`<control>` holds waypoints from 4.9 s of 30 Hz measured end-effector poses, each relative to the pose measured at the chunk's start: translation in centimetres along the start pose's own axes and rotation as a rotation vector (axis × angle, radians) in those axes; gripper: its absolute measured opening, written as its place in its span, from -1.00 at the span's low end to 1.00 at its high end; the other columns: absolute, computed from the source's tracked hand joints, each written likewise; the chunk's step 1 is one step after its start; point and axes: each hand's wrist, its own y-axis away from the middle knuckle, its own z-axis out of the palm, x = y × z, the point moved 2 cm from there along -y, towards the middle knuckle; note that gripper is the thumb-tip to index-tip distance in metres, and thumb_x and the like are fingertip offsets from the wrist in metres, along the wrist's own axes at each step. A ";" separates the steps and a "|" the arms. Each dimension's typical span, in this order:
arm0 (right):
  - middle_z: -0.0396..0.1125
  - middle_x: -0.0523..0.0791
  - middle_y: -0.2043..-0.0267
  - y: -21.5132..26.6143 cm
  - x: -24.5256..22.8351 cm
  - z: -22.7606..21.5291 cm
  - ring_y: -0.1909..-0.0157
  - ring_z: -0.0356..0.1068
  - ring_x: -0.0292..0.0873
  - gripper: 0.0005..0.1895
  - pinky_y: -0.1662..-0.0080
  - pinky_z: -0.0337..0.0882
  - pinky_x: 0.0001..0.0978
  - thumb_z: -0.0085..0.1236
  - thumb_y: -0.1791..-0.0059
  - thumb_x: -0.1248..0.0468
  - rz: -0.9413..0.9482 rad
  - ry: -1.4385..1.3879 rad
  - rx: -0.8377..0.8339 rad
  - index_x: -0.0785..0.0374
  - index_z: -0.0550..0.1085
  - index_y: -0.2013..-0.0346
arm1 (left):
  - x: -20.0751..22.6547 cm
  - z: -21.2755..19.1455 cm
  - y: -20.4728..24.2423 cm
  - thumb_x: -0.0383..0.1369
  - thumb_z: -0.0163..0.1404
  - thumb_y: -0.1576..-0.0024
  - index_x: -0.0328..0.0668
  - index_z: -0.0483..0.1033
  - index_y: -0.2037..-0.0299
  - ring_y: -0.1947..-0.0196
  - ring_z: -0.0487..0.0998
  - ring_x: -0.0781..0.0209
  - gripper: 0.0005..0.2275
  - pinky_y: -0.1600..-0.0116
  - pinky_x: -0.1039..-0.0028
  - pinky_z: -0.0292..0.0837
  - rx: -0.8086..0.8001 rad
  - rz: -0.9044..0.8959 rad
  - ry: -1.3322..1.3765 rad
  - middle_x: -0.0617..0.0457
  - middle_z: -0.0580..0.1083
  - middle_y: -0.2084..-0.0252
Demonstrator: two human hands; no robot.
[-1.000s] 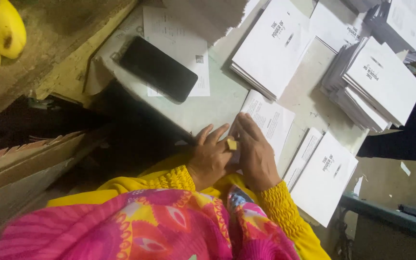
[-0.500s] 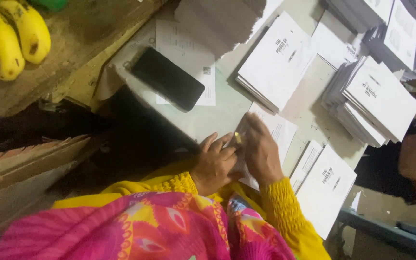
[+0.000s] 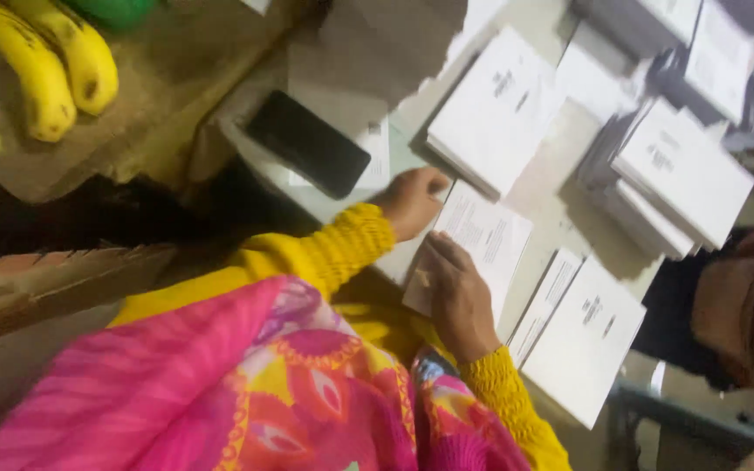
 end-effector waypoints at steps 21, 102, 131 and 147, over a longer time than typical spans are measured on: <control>0.33 0.01 -0.09 -3.0 0.8 -2.2 -0.16 0.35 0.03 -0.69 -0.06 0.41 -0.31 -0.08 -0.01 0.40 0.025 0.123 -0.047 0.27 0.46 -0.03 | 12.7 -2.2 0.7 -0.36 0.00 -0.13 -0.31 0.51 0.04 -0.01 0.53 0.00 -0.75 -0.08 0.20 0.50 -0.036 -0.160 -0.369 -0.11 0.48 0.10; 0.45 -0.06 0.28 1.2 2.8 -4.9 0.15 0.46 -0.07 -0.81 -0.03 0.41 -0.18 0.17 0.09 0.47 0.579 -0.575 0.211 0.21 0.58 0.23 | 6.8 -0.1 2.4 -0.40 0.26 0.02 -0.31 0.28 0.07 0.09 0.49 -0.08 -0.58 -0.01 0.24 0.49 0.278 0.453 -0.365 -0.16 0.35 0.18; 0.39 -0.12 0.35 -6.1 6.1 -3.0 0.25 0.39 -0.12 -0.90 0.16 0.43 -0.33 0.21 0.12 0.45 0.290 -0.140 0.295 0.18 0.51 0.40 | -1.2 2.9 14.7 -0.38 0.00 -0.14 -0.40 0.50 0.03 -0.11 0.46 -0.11 -0.74 -0.27 0.12 0.26 0.245 1.088 -0.247 -0.23 0.47 -0.02; 0.32 -0.31 0.30 -9.6 10.0 -0.7 0.20 0.38 -0.29 -0.94 0.09 0.38 -0.45 0.23 0.06 0.21 0.615 0.021 0.084 -0.04 0.50 0.39 | 0.6 1.6 15.9 -0.38 0.00 -0.13 -0.21 0.53 0.20 -0.06 0.53 0.04 -0.87 -0.21 0.16 0.38 0.244 1.030 -0.311 -0.04 0.51 0.00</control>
